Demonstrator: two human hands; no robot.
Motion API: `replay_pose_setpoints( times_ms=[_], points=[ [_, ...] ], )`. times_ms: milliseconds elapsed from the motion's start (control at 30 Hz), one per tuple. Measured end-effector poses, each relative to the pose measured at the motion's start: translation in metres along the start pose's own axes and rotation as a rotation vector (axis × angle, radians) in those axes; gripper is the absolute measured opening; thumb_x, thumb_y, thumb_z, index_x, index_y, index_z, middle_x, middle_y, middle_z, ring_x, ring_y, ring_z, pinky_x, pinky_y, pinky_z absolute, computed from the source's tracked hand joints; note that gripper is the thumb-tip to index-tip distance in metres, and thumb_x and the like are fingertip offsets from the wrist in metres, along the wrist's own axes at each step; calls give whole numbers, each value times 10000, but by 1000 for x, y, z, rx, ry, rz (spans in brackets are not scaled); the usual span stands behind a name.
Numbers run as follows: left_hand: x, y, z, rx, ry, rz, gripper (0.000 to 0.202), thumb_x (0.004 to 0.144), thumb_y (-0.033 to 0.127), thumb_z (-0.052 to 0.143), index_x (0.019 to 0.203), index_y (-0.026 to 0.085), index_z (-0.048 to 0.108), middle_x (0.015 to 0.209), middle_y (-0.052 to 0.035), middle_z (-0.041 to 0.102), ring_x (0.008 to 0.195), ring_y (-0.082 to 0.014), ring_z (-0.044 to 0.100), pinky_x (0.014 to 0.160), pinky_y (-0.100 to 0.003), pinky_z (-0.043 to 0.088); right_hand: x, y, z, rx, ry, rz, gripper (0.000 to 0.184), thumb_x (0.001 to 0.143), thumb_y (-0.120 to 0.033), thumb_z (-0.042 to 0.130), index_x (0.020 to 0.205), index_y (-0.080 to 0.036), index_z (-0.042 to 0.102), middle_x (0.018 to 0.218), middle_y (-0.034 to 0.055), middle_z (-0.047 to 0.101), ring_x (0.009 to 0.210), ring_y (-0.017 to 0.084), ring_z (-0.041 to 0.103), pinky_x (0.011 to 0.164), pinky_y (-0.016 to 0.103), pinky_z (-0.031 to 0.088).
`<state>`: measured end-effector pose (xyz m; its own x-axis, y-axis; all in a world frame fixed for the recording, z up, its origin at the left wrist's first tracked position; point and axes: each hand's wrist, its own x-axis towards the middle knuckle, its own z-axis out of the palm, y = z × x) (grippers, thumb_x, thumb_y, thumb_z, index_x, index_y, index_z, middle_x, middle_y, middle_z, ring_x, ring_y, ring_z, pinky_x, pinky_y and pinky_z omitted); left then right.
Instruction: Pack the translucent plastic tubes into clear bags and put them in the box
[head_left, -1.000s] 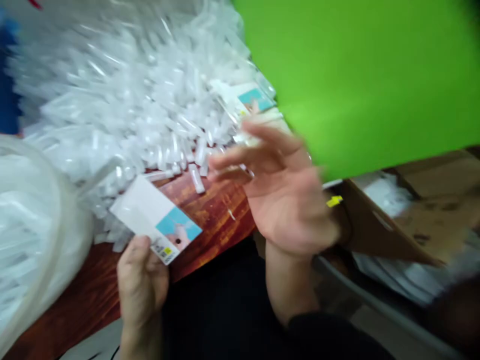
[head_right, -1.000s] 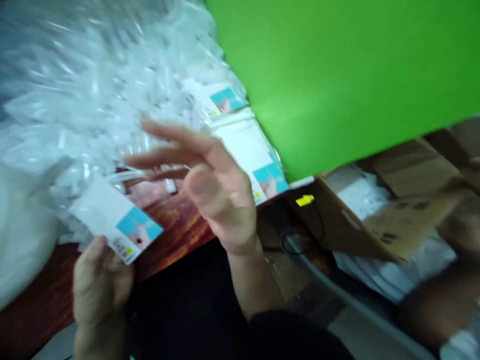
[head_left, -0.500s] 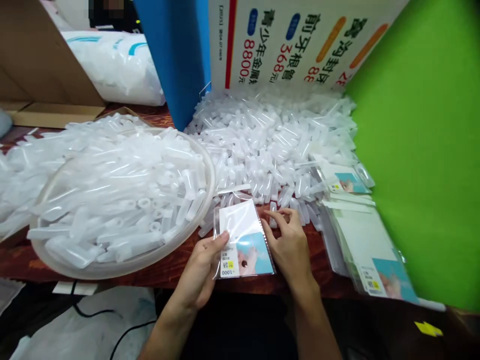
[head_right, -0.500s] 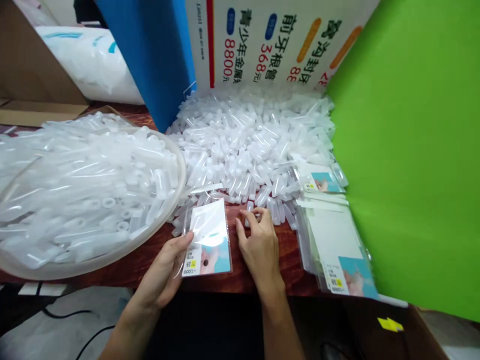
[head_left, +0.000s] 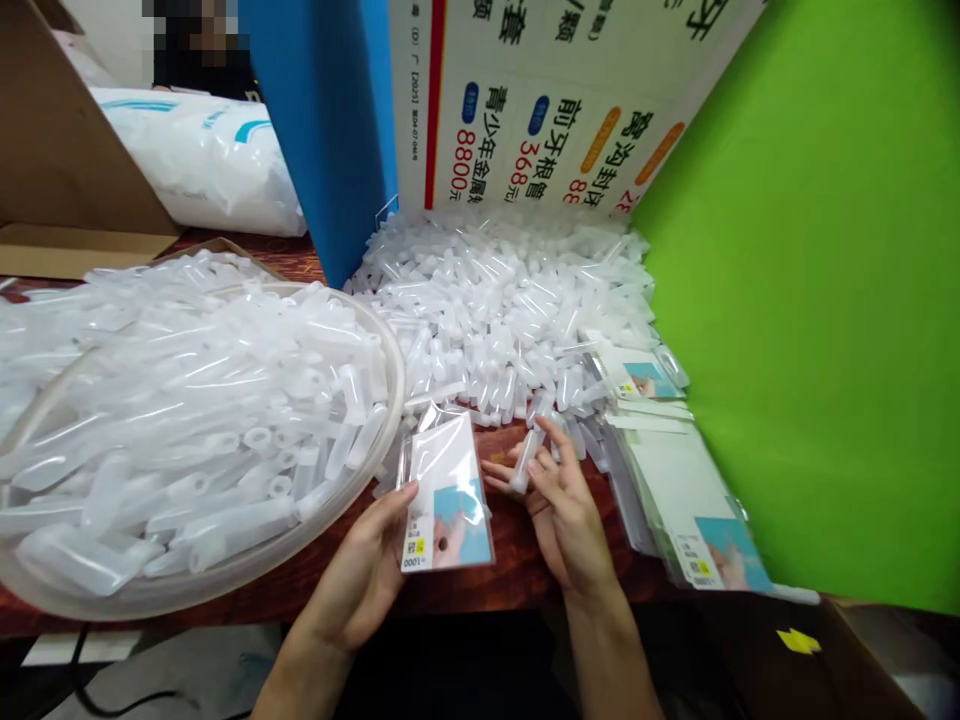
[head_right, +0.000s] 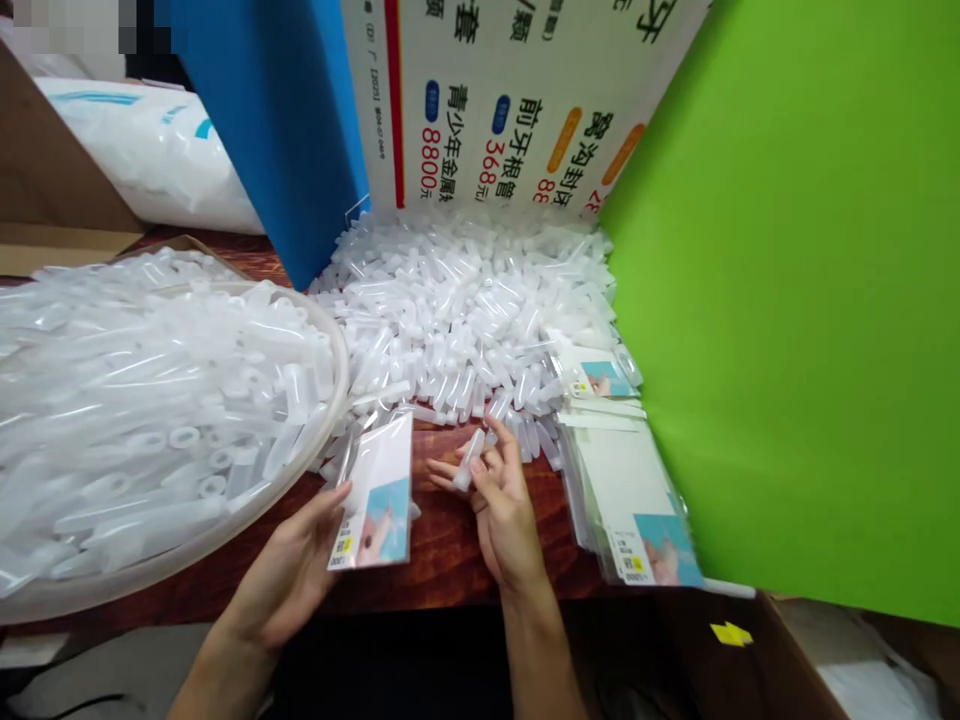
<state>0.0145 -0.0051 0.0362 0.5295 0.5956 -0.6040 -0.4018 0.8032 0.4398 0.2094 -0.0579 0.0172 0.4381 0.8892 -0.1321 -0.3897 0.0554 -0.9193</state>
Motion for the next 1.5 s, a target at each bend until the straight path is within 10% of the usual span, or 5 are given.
replay_pose_setpoints(
  times_ms=[467,867,1167,1333,1500],
  points=[
    [5,13,6,-84,-76,-66,310,1040,213,433,1118,41,679,797,-124,800,753,-230,800,696,-265,673,-5,7,8,-152,-132,-125,253,906,-288,723,1153,-276,669,1087,44,720,951,175,651,804,270,536],
    [3,7,25,-121,-77,-24,388,1034,233,495,1390,86,543,1274,-169,710,1184,-287,687,1058,-463,565,-4,7,7,-156,-237,87,349,850,-376,773,1166,-249,693,1002,22,711,895,183,644,756,252,511],
    [-8,12,30,42,-2,5,312,1021,272,491,1227,120,669,1160,-147,752,977,-260,733,878,-508,637,4,8,11,298,-133,323,273,810,-378,791,744,-165,634,559,-79,466,409,30,286,375,140,248],
    [-11,9,10,195,148,-10,263,927,307,631,1056,103,735,836,-118,776,658,-212,715,540,-280,606,5,11,5,352,-68,359,281,776,-372,818,742,-154,643,558,-66,498,392,22,271,347,135,224],
    [-15,1,-3,357,-110,-33,332,772,404,812,822,84,741,659,-66,715,532,-130,623,502,-186,508,3,9,7,307,-13,289,280,719,-336,864,872,-152,718,647,-45,582,459,34,397,373,118,302]
  ],
)
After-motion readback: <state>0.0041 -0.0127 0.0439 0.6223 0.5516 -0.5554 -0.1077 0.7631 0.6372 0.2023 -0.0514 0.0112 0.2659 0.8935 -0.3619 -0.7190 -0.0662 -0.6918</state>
